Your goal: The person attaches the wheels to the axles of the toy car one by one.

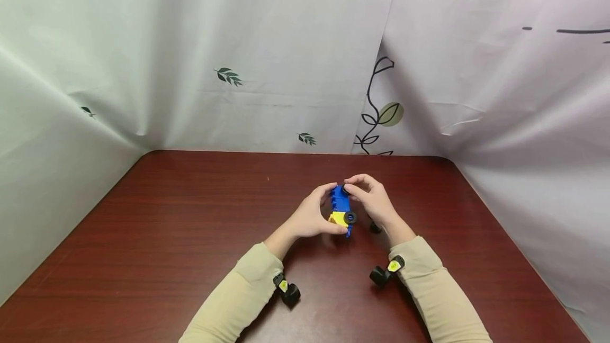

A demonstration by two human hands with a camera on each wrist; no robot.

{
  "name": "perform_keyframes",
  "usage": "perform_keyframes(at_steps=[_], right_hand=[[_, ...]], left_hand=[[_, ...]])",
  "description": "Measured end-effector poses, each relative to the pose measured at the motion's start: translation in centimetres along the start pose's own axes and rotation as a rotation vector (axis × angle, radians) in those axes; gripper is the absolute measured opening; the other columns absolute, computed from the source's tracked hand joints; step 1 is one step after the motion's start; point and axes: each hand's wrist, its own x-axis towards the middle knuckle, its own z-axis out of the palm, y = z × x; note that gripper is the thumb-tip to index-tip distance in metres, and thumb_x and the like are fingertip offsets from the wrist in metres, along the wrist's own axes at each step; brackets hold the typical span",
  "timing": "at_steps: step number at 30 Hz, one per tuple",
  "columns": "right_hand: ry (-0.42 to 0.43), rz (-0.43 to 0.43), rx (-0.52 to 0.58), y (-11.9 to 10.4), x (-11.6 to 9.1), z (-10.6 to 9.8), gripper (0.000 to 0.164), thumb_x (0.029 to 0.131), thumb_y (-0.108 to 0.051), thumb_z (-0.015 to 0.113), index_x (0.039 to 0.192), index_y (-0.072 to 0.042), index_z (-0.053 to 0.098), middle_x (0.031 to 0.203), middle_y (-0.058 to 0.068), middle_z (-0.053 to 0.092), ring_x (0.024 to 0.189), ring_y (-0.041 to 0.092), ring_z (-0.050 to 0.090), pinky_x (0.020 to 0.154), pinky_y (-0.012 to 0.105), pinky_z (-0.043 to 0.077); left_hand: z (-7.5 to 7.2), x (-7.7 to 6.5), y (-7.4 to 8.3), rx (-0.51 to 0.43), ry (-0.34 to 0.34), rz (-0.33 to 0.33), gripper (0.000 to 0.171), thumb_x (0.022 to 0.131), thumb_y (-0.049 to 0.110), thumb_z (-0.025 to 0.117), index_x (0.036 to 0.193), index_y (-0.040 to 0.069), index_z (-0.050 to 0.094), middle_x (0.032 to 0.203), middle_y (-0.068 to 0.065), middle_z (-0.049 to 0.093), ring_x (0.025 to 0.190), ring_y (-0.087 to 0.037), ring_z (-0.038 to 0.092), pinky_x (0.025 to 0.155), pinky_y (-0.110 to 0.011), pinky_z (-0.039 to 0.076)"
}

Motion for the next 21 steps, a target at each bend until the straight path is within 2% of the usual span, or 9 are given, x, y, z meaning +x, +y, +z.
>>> perform_keyframes(at_steps=[5,9,12,16,21], right_hand=[[-0.095,0.156,0.082,-0.29,-0.08,0.03,0.051,0.096,-0.034,0.053,0.137,-0.005,0.044,0.135,0.017,0.049,0.103,0.018,0.061,0.090,0.040,0.053],[-0.144,0.242,0.161,-0.43,-0.16,0.14,0.052,0.097,-0.040,0.050,0.139,-0.010,0.046,0.134,0.017,0.051,0.097,0.020,0.065,0.079,0.036,0.056],[-0.152,0.257,0.201,-0.57,-0.20,0.26,0.051,0.097,-0.040,0.050,0.136,-0.007,0.048,0.130,0.017,0.054,0.095,0.019,0.065,0.077,0.036,0.056],[-0.139,0.246,0.214,-0.69,-0.24,0.35,0.052,0.096,-0.041,0.050,0.134,-0.005,0.049,0.127,0.013,0.057,0.097,0.019,0.064,0.082,0.037,0.055],[-0.118,0.224,0.243,-0.68,-0.28,0.37,0.048,0.096,-0.037,0.052,0.132,-0.004,0.051,0.120,0.006,0.060,0.099,0.018,0.062,0.083,0.038,0.055]], left_hand=[[0.20,-0.08,0.20,0.005,0.020,0.033,0.100,0.067,0.027,0.086,0.146,0.005,0.029,0.144,-0.011,0.040,0.133,-0.022,0.043,0.109,-0.036,0.037],[0.30,-0.06,0.15,-0.004,0.029,0.062,0.100,0.067,0.025,0.086,0.146,0.005,0.029,0.144,-0.011,0.039,0.133,-0.021,0.042,0.109,-0.035,0.036],[0.31,-0.03,0.15,-0.010,0.038,0.091,0.100,0.066,0.023,0.086,0.146,0.006,0.029,0.144,-0.011,0.038,0.133,-0.021,0.041,0.110,-0.035,0.036],[0.23,-0.02,0.22,0.012,0.048,0.114,0.100,0.066,0.023,0.087,0.147,0.008,0.030,0.143,-0.010,0.037,0.132,-0.020,0.041,0.109,-0.037,0.038],[0.19,0.01,0.24,0.070,0.064,0.090,0.102,0.065,0.031,0.087,0.148,0.011,0.030,0.143,-0.008,0.040,0.130,-0.020,0.043,0.107,-0.037,0.040]])
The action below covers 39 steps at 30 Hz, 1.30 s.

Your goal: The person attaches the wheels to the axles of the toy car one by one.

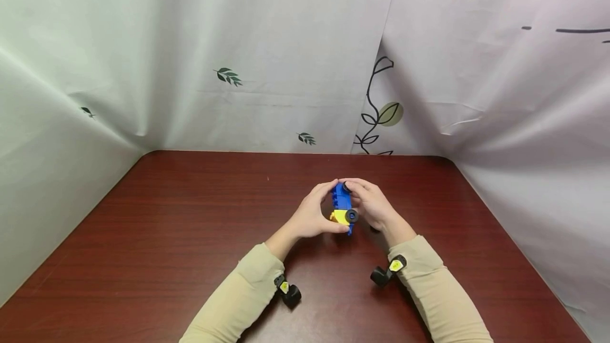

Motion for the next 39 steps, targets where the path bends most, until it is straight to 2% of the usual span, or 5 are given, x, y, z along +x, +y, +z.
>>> perform_keyframes(at_steps=[7,15,22,29,39], right_hand=[[0.011,-0.015,0.040,-0.02,-0.01,0.05,0.037,0.096,-0.032,0.053,0.125,-0.010,0.058,0.113,0.002,0.060,0.096,0.017,0.063,0.078,0.038,0.056],[0.030,-0.005,0.027,-0.33,-0.13,0.29,0.049,0.097,-0.029,0.052,0.137,-0.002,0.042,0.111,0.003,0.056,0.084,0.015,0.063,0.073,0.032,0.056],[0.040,-0.026,0.041,-0.48,-0.16,0.51,0.028,0.097,-0.026,0.053,0.121,-0.012,0.051,0.107,0.001,0.053,0.076,0.014,0.062,0.066,0.028,0.055],[0.035,-0.029,0.059,-0.56,-0.16,0.75,0.041,0.098,-0.023,0.050,0.131,0.001,0.040,0.106,0.001,0.051,0.074,0.013,0.061,0.066,0.028,0.055],[0.075,-0.047,0.052,-0.35,-0.11,0.97,0.022,0.098,-0.019,0.051,0.117,-0.009,0.048,0.103,0.001,0.052,0.074,0.012,0.061,0.065,0.026,0.054]], left_hand=[[-0.05,-0.02,-0.07,0.024,0.000,-0.036,0.101,0.064,0.035,0.087,0.146,0.011,0.034,0.144,-0.009,0.043,0.131,-0.021,0.045,0.106,-0.038,0.041],[-0.17,0.01,0.02,0.033,0.001,-0.027,0.100,0.063,0.034,0.088,0.145,0.009,0.036,0.142,-0.008,0.045,0.129,-0.020,0.047,0.104,-0.037,0.043],[-0.28,0.03,0.08,0.037,0.009,-0.010,0.100,0.063,0.034,0.088,0.144,0.007,0.037,0.140,-0.008,0.047,0.127,-0.021,0.049,0.103,-0.039,0.044],[-0.37,0.01,0.15,0.032,0.017,0.008,0.100,0.062,0.033,0.089,0.144,0.007,0.038,0.139,-0.008,0.048,0.126,-0.020,0.049,0.103,-0.038,0.044],[-0.48,0.02,0.23,0.010,0.020,0.019,0.098,0.064,0.033,0.088,0.144,0.006,0.038,0.139,-0.008,0.047,0.127,-0.020,0.049,0.103,-0.036,0.044]])
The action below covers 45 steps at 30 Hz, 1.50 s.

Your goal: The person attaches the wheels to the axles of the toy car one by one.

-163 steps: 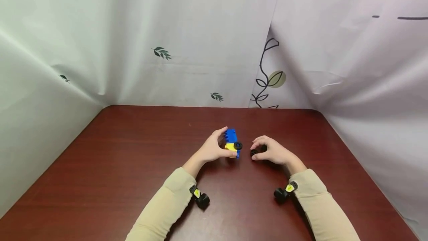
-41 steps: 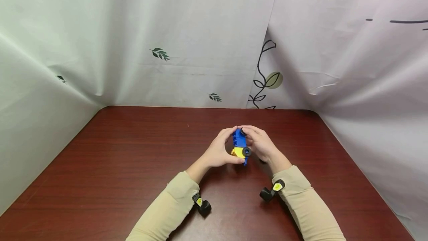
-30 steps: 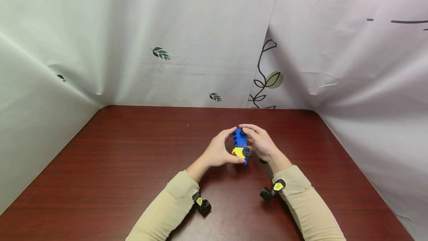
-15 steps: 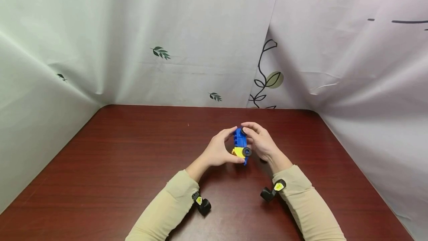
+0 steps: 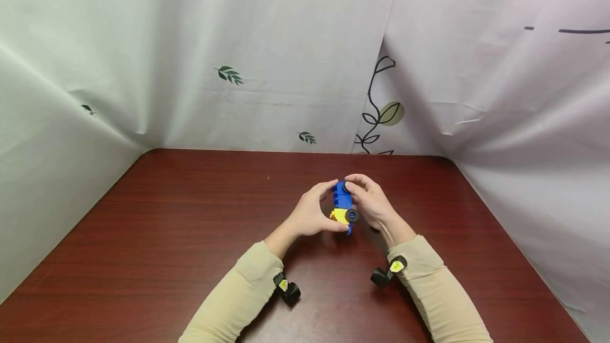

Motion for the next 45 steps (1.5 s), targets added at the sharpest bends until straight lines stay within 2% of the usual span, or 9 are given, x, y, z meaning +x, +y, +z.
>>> perform_keyframes(at_steps=[7,12,16,26,35,39,45], right_hand=[[-0.040,0.007,-0.046,-0.2,0.1,-0.2,0.050,0.099,-0.031,0.047,0.142,-0.009,0.033,0.128,0.012,0.044,0.093,0.015,0.061,0.078,0.029,0.053],[-0.050,0.049,-0.078,-0.2,0.2,-0.7,0.060,0.098,-0.046,0.043,0.146,-0.012,0.029,0.134,0.022,0.047,0.096,0.016,0.062,0.081,0.032,0.053],[-0.051,0.086,-0.109,-0.2,0.2,-1.1,0.061,0.096,-0.052,0.042,0.144,-0.016,0.034,0.132,0.022,0.051,0.092,0.016,0.063,0.079,0.032,0.054],[-0.085,0.114,-0.156,-0.2,0.3,-1.3,0.061,0.095,-0.050,0.046,0.140,-0.009,0.039,0.125,0.017,0.056,0.090,0.017,0.064,0.079,0.033,0.054],[-0.108,0.065,-0.161,-0.1,0.5,-1.7,0.058,0.095,-0.041,0.053,0.139,-0.004,0.041,0.122,0.013,0.056,0.089,0.016,0.065,0.080,0.035,0.055],[-0.089,0.043,-0.168,-0.5,0.4,-1.8,0.057,0.095,-0.038,0.055,0.139,-0.005,0.042,0.126,0.015,0.054,0.089,0.015,0.066,0.080,0.036,0.056],[-0.055,-0.006,-0.167,-1.1,0.5,-2.0,0.054,0.094,-0.031,0.057,0.138,-0.004,0.042,0.129,0.018,0.051,0.090,0.015,0.066,0.084,0.044,0.055]], left_hand=[[-0.2,0.1,0.0,-0.030,-0.003,-0.018,0.098,0.066,0.032,0.086,0.146,0.009,0.034,0.142,-0.009,0.043,0.130,-0.021,0.046,0.106,-0.036,0.041],[-0.2,0.2,-0.2,-0.019,-0.007,-0.009,0.102,0.067,0.031,0.086,0.149,0.009,0.027,0.145,-0.011,0.038,0.134,-0.022,0.042,0.108,-0.037,0.038],[-0.2,0.1,-0.2,0.000,-0.004,-0.010,0.102,0.068,0.032,0.085,0.149,0.010,0.027,0.146,-0.010,0.036,0.134,-0.023,0.040,0.108,-0.040,0.038],[-0.2,0.1,-0.1,0.019,-0.016,-0.032,0.102,0.067,0.034,0.085,0.148,0.011,0.027,0.146,-0.008,0.035,0.134,-0.023,0.039,0.109,-0.044,0.037],[0.0,0.2,-0.3,0.050,-0.045,-0.032,0.104,0.068,0.033,0.085,0.149,0.015,0.023,0.152,-0.006,0.028,0.137,-0.022,0.033,0.111,-0.046,0.034],[-0.2,0.4,-0.4,0.036,-0.070,-0.067,0.106,0.069,0.032,0.084,0.151,0.018,0.019,0.152,-0.006,0.028,0.139,-0.023,0.032,0.110,-0.049,0.034],[-0.4,0.8,-0.7,0.004,-0.101,-0.119,0.109,0.070,0.028,0.084,0.152,0.017,0.013,0.149,-0.009,0.036,0.137,-0.027,0.037,0.108,-0.048,0.036]])
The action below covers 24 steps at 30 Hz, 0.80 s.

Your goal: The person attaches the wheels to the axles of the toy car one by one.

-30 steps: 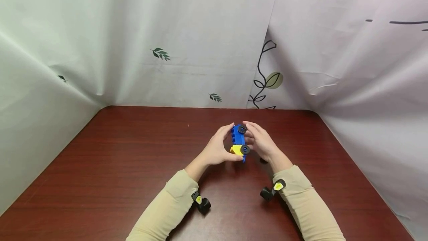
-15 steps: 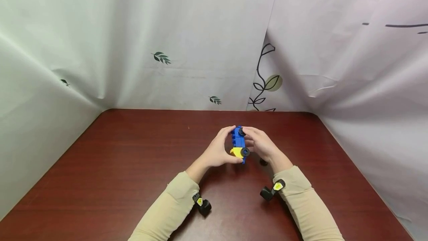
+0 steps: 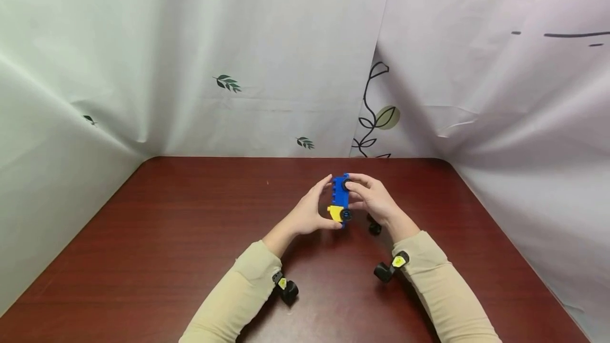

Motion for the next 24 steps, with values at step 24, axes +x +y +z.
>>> perform_keyframes(at_steps=[24], right_hand=[[-0.014,-0.374,-0.251,-0.5,-1.1,0.5,0.043,0.084,-0.010,0.071,0.124,-0.007,0.056,0.125,0.018,0.059,0.112,0.031,0.061,0.081,0.035,0.056]], left_hand=[[-1.2,1.6,0.8,-0.541,-0.029,-0.504,0.083,0.085,0.068,0.049,0.137,0.003,0.045,0.128,-0.017,0.057,0.103,-0.027,0.064,0.090,-0.042,0.053]])
